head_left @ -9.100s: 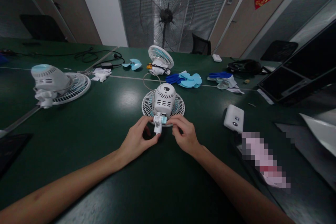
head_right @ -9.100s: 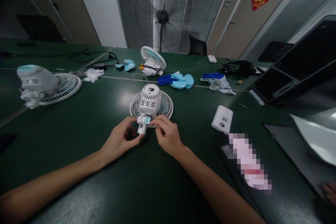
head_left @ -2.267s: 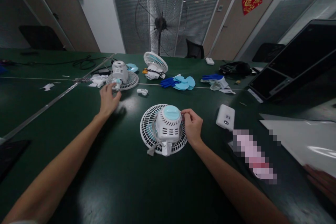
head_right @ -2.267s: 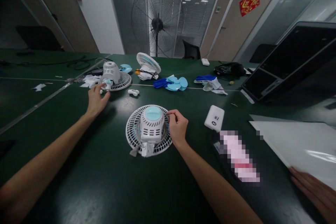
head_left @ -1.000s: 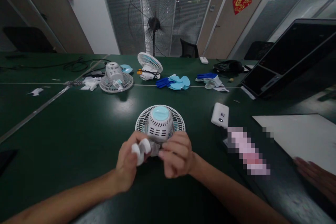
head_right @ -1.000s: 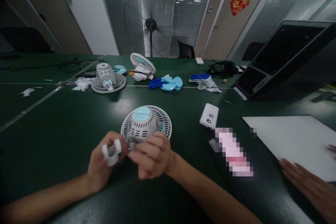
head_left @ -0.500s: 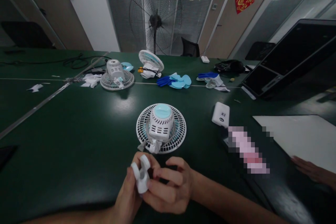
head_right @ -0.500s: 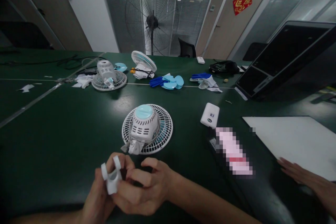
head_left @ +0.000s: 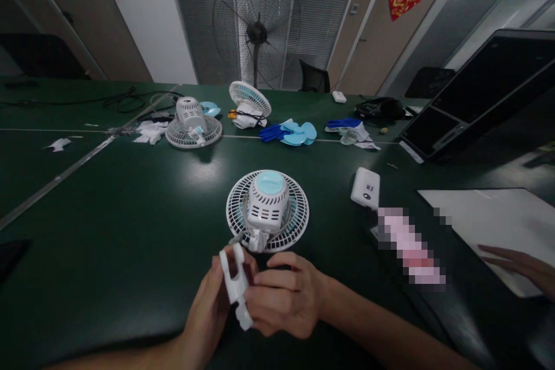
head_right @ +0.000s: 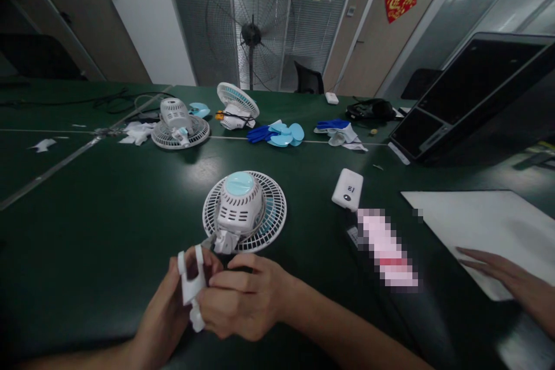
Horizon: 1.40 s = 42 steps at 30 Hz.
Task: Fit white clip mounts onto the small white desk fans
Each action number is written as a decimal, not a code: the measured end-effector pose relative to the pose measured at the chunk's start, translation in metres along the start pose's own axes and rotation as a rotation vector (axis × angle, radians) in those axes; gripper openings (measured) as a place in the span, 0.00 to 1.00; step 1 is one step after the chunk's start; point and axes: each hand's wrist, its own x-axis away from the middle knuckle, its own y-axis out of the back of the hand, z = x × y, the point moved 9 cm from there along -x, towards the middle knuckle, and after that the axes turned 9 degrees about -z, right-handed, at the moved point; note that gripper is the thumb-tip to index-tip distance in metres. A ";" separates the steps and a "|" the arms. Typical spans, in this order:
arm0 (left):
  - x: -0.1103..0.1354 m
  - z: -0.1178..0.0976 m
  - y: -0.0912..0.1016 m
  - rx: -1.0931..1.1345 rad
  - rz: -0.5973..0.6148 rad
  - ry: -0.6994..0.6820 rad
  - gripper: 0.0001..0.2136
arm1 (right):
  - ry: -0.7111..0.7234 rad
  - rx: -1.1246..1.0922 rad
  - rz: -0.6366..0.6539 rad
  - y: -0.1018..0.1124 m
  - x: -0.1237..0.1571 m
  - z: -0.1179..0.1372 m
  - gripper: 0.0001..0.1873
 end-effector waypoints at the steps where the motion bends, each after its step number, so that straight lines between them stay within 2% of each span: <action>1: 0.001 0.001 0.001 0.007 -0.011 0.016 0.20 | -0.049 -0.015 -0.041 0.004 -0.001 -0.005 0.07; 2: 0.003 0.002 0.000 0.014 0.002 0.028 0.19 | -0.111 -0.025 -0.086 0.009 -0.002 -0.011 0.08; 7: 0.014 0.013 -0.026 0.016 0.224 0.116 0.20 | -0.444 0.016 -0.281 0.029 0.013 -0.053 0.18; 10: 0.012 0.025 -0.027 0.059 0.219 0.200 0.20 | -0.596 0.021 -0.342 0.031 0.030 -0.073 0.21; 13: 0.010 0.031 -0.026 0.083 0.230 0.220 0.15 | -0.678 0.012 -0.354 0.029 0.041 -0.083 0.21; 18: 0.007 0.029 -0.027 0.002 0.202 0.201 0.13 | -0.660 0.015 -0.309 0.028 0.036 -0.077 0.19; 23: 0.008 0.030 -0.023 -0.087 0.158 0.203 0.18 | -0.600 -0.089 -0.268 0.022 0.029 -0.069 0.20; 26: 0.008 0.034 -0.020 -0.116 0.148 0.221 0.19 | -0.603 -0.131 -0.256 0.020 0.029 -0.069 0.24; 28: 0.007 0.036 -0.019 -0.109 0.141 0.222 0.20 | -0.586 -0.100 -0.198 0.018 0.026 -0.068 0.27; 31: 0.003 0.036 -0.016 -0.082 0.115 0.198 0.19 | -0.564 -0.052 -0.089 0.015 0.020 -0.067 0.26; 36: -0.003 0.030 -0.010 -0.087 0.064 0.111 0.16 | -0.559 -0.022 -0.100 0.020 0.012 -0.066 0.23; 39: -0.003 0.024 -0.011 -0.093 0.055 0.098 0.18 | -0.553 -0.078 -0.105 0.019 0.010 -0.061 0.25; 42: -0.003 0.017 -0.014 -0.119 0.048 0.106 0.23 | -0.605 -0.140 -0.087 0.018 0.012 -0.060 0.26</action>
